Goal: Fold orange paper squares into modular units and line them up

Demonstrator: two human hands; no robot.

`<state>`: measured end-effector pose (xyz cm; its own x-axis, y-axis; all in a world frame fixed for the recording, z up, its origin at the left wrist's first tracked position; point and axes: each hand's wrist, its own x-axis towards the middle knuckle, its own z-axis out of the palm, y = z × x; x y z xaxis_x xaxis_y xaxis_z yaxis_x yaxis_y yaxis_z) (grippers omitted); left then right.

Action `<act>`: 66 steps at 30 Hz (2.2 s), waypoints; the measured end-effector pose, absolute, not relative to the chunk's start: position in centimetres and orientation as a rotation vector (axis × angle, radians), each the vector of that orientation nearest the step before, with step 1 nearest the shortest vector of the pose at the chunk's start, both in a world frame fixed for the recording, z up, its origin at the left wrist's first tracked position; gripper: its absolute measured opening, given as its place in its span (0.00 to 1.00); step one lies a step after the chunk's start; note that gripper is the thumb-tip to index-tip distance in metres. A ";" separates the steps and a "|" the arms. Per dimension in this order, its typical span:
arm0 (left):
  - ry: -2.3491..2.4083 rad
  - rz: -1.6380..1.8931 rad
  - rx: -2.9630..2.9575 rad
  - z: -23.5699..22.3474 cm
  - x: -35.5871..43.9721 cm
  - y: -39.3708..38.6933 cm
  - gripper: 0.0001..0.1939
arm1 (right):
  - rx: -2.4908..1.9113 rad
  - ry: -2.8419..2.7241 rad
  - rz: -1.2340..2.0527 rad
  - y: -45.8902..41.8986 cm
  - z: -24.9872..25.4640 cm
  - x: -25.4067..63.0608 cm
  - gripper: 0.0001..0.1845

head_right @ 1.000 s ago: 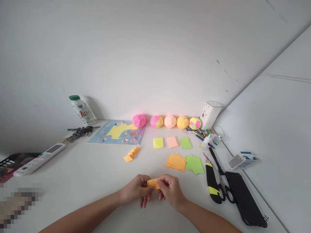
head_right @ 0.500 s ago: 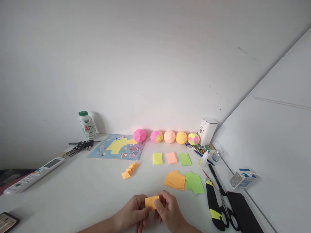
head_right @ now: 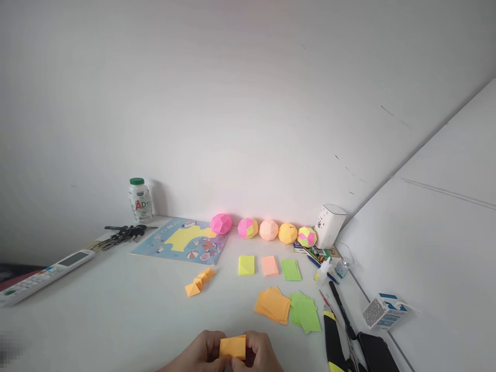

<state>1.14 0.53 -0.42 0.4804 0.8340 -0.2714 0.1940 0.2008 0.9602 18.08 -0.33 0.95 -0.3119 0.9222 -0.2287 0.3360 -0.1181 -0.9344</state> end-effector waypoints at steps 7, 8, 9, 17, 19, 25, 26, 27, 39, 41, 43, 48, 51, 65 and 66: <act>1.001 0.568 1.354 -0.5 1.3 0.4 0.05 | -1.452 -1.668 1.339 -0.3 0.3 18.0 0.14; 0.996 0.564 1.347 -0.5 1.3 0.4 0.05 | -1.430 -1.666 1.337 -0.2 0.2 17.9 0.13; 0.990 0.563 1.330 -0.6 1.2 0.4 0.06 | -1.396 -1.662 1.347 -0.1 0.1 17.8 0.11; 0.819 0.558 1.163 0.2 0.9 0.7 0.09 | -1.149 -1.507 1.564 0.8 -0.3 17.9 0.08; 0.814 0.587 1.131 0.2 0.8 0.9 0.10 | -1.074 -1.459 1.590 0.9 -0.4 18.1 0.08; 0.819 0.655 1.087 0.4 0.7 1.0 0.17 | -0.918 -1.226 1.632 1.2 -0.2 18.4 0.15; 0.812 0.662 1.088 0.5 0.6 1.0 0.17 | -0.913 -1.241 1.628 1.1 0.0 18.3 0.16; 0.802 0.660 1.092 0.6 0.6 1.0 0.16 | -0.915 -1.288 1.626 1.0 0.2 18.2 0.17; 0.774 0.533 1.193 0.2 0.5 0.6 0.11 | -1.103 -1.644 1.590 0.4 0.4 18.2 0.16; 0.767 0.543 1.157 0.2 0.5 0.7 0.10 | -1.135 -1.602 1.589 0.5 0.4 18.2 0.16; 0.763 0.560 1.112 0.2 0.4 0.9 0.09 | -1.155 -1.562 1.586 0.6 0.3 18.2 0.16; 0.755 0.592 1.030 0.2 0.5 1.1 0.11 | -1.140 -1.490 1.599 0.7 0.3 18.1 0.15; 0.728 0.598 1.037 0.2 0.3 1.1 0.10 | -1.141 -1.472 1.609 0.7 0.6 18.1 0.16; 0.664 0.749 0.912 0.7 0.2 1.0 0.16 | -1.064 -1.422 1.602 1.1 0.2 18.5 0.21; 0.655 0.769 0.907 0.6 0.2 1.0 0.16 | -1.054 -1.434 1.604 1.1 0.3 18.4 0.21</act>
<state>0.18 0.96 0.64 0.5633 0.8078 -0.1734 -0.2993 0.3952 0.8685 18.41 1.10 0.33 -0.3989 0.9110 -0.1045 0.0023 -0.1129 -0.9936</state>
